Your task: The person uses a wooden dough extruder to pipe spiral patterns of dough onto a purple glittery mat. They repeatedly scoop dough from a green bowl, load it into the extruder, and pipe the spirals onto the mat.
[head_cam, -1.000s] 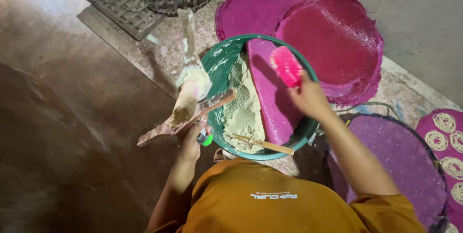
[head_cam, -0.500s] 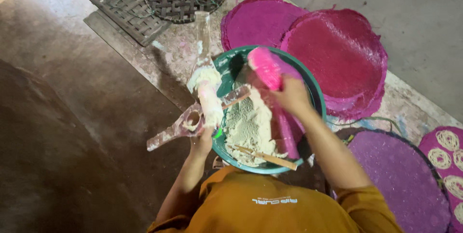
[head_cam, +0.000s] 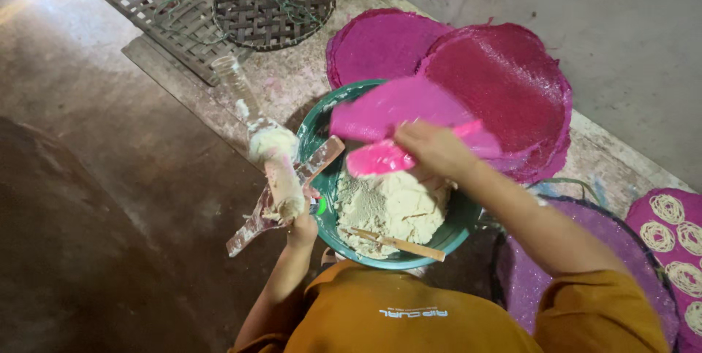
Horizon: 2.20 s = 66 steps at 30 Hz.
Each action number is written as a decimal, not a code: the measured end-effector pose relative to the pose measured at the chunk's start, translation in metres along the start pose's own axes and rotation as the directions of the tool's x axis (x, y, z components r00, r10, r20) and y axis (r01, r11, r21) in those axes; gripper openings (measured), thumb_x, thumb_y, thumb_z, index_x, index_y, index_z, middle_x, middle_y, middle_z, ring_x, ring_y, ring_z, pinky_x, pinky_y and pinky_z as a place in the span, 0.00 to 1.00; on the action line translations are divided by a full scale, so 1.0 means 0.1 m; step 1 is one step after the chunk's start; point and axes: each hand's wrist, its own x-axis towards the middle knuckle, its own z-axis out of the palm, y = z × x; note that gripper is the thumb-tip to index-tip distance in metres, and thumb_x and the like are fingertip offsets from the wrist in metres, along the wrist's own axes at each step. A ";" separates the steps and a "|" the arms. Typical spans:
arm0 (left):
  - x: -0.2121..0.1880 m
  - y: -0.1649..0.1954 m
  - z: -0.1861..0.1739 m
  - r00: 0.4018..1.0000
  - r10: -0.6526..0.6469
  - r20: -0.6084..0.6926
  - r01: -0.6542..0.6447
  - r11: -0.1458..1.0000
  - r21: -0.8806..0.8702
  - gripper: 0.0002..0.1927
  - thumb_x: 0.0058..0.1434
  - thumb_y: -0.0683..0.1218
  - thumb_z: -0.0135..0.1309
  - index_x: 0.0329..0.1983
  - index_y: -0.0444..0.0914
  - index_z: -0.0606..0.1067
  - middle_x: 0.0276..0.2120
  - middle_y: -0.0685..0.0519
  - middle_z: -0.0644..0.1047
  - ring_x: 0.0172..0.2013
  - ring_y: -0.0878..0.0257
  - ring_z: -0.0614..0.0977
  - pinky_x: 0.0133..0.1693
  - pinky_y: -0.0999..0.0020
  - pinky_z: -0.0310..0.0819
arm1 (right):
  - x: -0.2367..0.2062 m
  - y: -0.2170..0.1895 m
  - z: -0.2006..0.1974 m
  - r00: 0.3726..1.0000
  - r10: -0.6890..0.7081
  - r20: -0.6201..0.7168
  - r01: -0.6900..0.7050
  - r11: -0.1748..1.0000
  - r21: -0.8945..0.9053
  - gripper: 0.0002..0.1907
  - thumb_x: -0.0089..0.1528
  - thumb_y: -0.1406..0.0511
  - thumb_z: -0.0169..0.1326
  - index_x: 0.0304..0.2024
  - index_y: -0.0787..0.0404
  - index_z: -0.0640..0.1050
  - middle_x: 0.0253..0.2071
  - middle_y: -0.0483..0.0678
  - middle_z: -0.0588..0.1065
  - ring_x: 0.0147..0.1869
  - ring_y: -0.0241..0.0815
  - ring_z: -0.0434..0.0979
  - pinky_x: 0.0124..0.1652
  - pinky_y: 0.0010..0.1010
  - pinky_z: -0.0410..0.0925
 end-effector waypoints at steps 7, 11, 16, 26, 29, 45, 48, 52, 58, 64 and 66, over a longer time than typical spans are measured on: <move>-0.01 0.00 0.00 1.000 -0.012 -0.005 0.012 0.999 -0.031 0.17 0.58 0.26 0.43 0.46 0.29 0.76 0.40 0.42 0.79 0.42 0.47 0.81 0.46 0.55 0.75 | -0.08 0.36 0.43 0.892 0.320 0.319 -0.447 0.728 0.520 0.27 0.59 0.68 0.51 0.62 0.54 0.70 0.55 0.51 0.69 0.57 0.50 0.77 0.55 0.39 0.71; -0.02 -0.01 0.01 1.000 0.000 0.029 0.000 1.000 0.003 0.18 0.56 0.27 0.42 0.47 0.30 0.76 0.41 0.42 0.79 0.44 0.46 0.81 0.48 0.55 0.75 | -0.22 0.70 0.42 0.930 0.332 0.155 -0.359 0.912 0.198 0.34 0.55 0.67 0.57 0.66 0.54 0.70 0.62 0.56 0.66 0.65 0.61 0.66 0.62 0.48 0.62; -0.31 0.16 -0.08 0.872 -0.486 0.056 0.479 0.827 -0.295 0.10 0.68 0.34 0.45 0.45 0.30 0.77 0.37 0.47 0.79 0.37 0.59 0.80 0.39 0.64 0.74 | -0.53 0.99 0.36 0.816 0.569 -0.099 -0.563 0.822 0.086 0.27 0.65 0.64 0.54 0.67 0.59 0.71 0.63 0.59 0.68 0.64 0.61 0.67 0.60 0.47 0.61; -0.30 0.48 0.04 0.566 -0.807 0.169 0.532 0.200 -0.823 0.10 0.66 0.46 0.50 0.45 0.36 0.74 0.33 0.53 0.75 0.34 0.64 0.77 0.37 0.68 0.73 | -1.14 0.92 0.49 0.534 0.666 0.521 -0.758 0.104 0.644 0.10 0.69 0.64 0.51 0.41 0.66 0.76 0.29 0.46 0.73 0.30 0.36 0.70 0.30 0.31 0.64; 0.15 0.18 0.03 0.592 -0.774 0.225 0.501 0.136 -0.855 0.07 0.68 0.47 0.53 0.43 0.38 0.74 0.32 0.54 0.73 0.33 0.65 0.76 0.34 0.69 0.70 | -1.43 0.74 0.56 0.593 0.633 0.498 -0.723 0.148 0.674 0.10 0.68 0.64 0.55 0.45 0.66 0.80 0.32 0.46 0.75 0.33 0.35 0.71 0.33 0.30 0.66; 1.33 -0.13 0.04 0.727 -0.555 0.404 0.663 0.416 -0.622 0.10 0.63 0.44 0.53 0.45 0.36 0.78 0.32 0.57 0.76 0.32 0.68 0.77 0.34 0.72 0.70 | 0.01 -1.46 0.59 0.879 0.347 0.328 -0.459 0.803 0.380 0.18 0.61 0.52 0.56 0.47 0.54 0.81 0.37 0.58 0.80 0.39 0.62 0.79 0.39 0.50 0.71; 1.12 -0.19 -0.07 0.739 -0.572 0.357 0.639 0.425 -0.641 0.08 0.66 0.43 0.53 0.43 0.35 0.78 0.32 0.56 0.76 0.33 0.67 0.77 0.36 0.72 0.70 | 0.23 -1.48 0.66 0.774 0.312 0.551 -0.469 0.867 0.167 0.13 0.63 0.56 0.54 0.44 0.54 0.82 0.37 0.58 0.79 0.43 0.59 0.81 0.43 0.50 0.72; 0.70 -0.24 -0.21 0.798 -0.535 0.277 0.574 0.536 -0.619 0.07 0.66 0.42 0.51 0.40 0.34 0.78 0.34 0.55 0.78 0.36 0.67 0.78 0.39 0.72 0.71 | 0.03 -1.13 0.53 0.685 0.190 0.704 -0.285 0.958 0.019 0.10 0.58 0.61 0.56 0.38 0.54 0.84 0.41 0.53 0.80 0.46 0.55 0.82 0.45 0.45 0.74; 0.40 -0.39 0.02 0.982 -0.139 0.129 0.160 0.972 -0.170 0.12 0.65 0.37 0.50 0.50 0.33 0.77 0.47 0.44 0.80 0.48 0.50 0.80 0.52 0.55 0.74 | -0.57 -0.67 0.39 0.786 0.499 0.366 -0.487 0.863 -0.132 0.19 0.65 0.66 0.46 0.59 0.57 0.70 0.39 0.58 0.80 0.41 0.61 0.81 0.39 0.52 0.72; 0.36 -0.37 0.18 0.987 0.140 0.081 -0.150 0.980 0.132 0.19 0.58 0.36 0.54 0.55 0.31 0.76 0.55 0.37 0.76 0.57 0.37 0.76 0.59 0.44 0.69 | -0.69 -1.06 0.81 0.745 0.546 0.382 -0.538 0.831 -0.139 0.32 0.62 0.68 0.45 0.70 0.55 0.61 0.40 0.56 0.79 0.35 0.57 0.82 0.34 0.49 0.73; 0.41 -0.28 0.12 0.989 0.124 0.084 -0.131 0.988 0.082 0.20 0.59 0.36 0.56 0.56 0.31 0.76 0.55 0.39 0.76 0.57 0.38 0.76 0.59 0.45 0.69 | -0.67 -1.27 0.94 0.792 0.497 0.354 -0.519 0.854 -0.036 0.34 0.59 0.69 0.46 0.70 0.56 0.62 0.40 0.56 0.79 0.35 0.57 0.82 0.34 0.48 0.73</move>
